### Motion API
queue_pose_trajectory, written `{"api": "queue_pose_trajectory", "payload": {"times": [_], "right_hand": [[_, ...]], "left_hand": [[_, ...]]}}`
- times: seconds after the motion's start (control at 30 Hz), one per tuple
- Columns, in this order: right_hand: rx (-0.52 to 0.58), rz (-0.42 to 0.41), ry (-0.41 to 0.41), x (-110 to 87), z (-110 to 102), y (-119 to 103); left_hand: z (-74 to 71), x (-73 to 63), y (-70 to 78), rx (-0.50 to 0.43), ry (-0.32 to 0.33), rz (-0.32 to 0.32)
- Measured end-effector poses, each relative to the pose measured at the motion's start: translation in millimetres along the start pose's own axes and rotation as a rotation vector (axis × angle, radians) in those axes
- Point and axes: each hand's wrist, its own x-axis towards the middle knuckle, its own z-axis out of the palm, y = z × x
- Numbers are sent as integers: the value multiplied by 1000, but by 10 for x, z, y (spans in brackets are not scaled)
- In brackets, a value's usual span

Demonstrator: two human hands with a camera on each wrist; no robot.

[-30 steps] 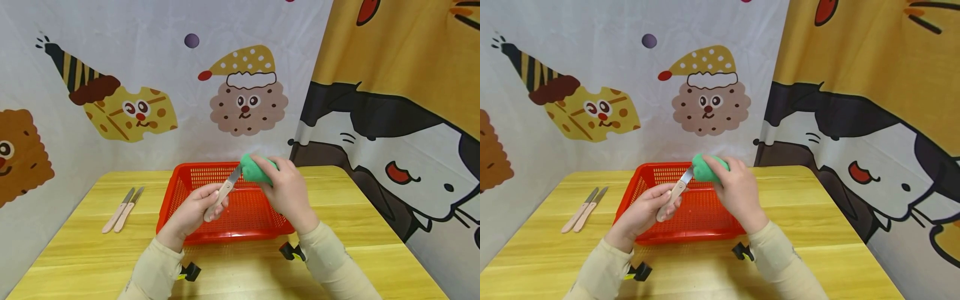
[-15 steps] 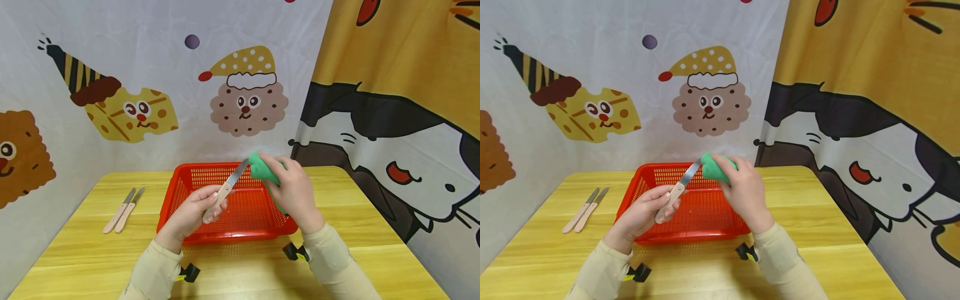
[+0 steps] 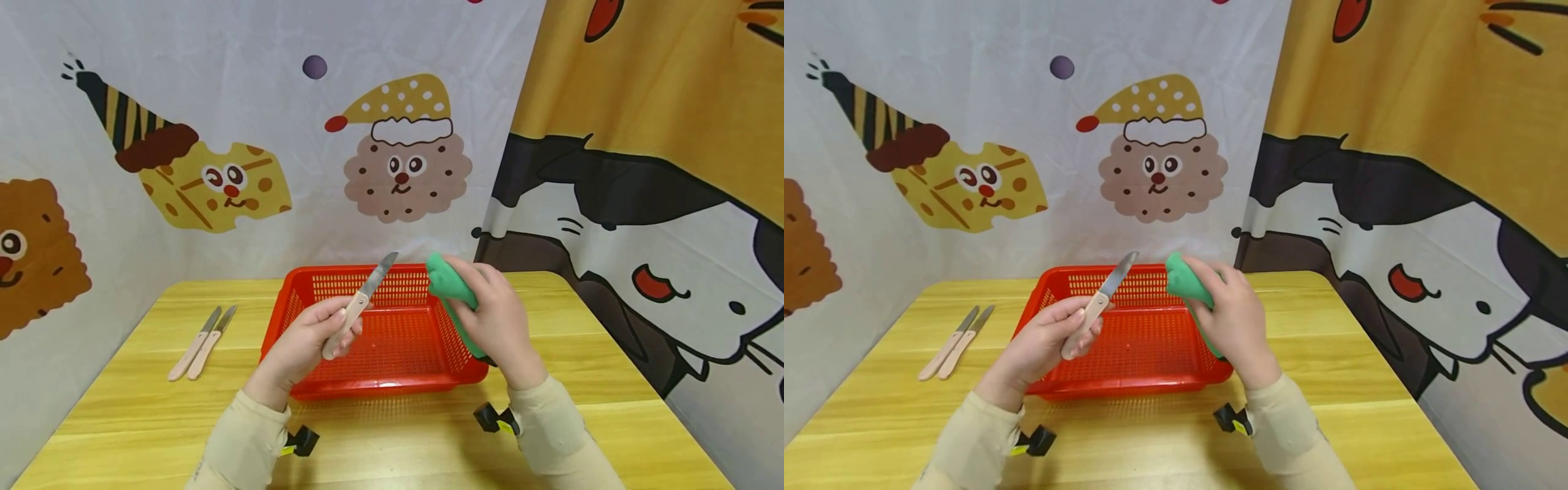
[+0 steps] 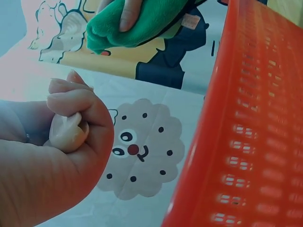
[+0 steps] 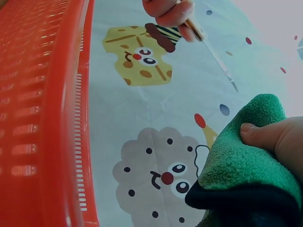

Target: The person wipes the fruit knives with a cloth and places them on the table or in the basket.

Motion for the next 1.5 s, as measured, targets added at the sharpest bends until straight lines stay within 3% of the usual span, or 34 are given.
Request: {"api": "queue_pose_trajectory", "payload": {"times": [0.3,0.47,0.57,0.7,0.9,1.23,1.5], "right_hand": [[-2,9,0,-42,-8,46],[1,11,2,-58,2,62],[10,15,5,-72,7,68],[19,21,9,-89,11,73],[29,30,9,-97,15,74],[26,20,1,-128,38,84],[52,17,11,-132,60,57]], "left_hand": [[17,0,92,347,153,3],[55,11,122,502,235,40],[76,18,137,644,288,77],[99,30,152,839,331,158],[109,42,139,1045,359,321],[118,79,80,1215,447,599],[140,107,81,1341,515,692]]}}
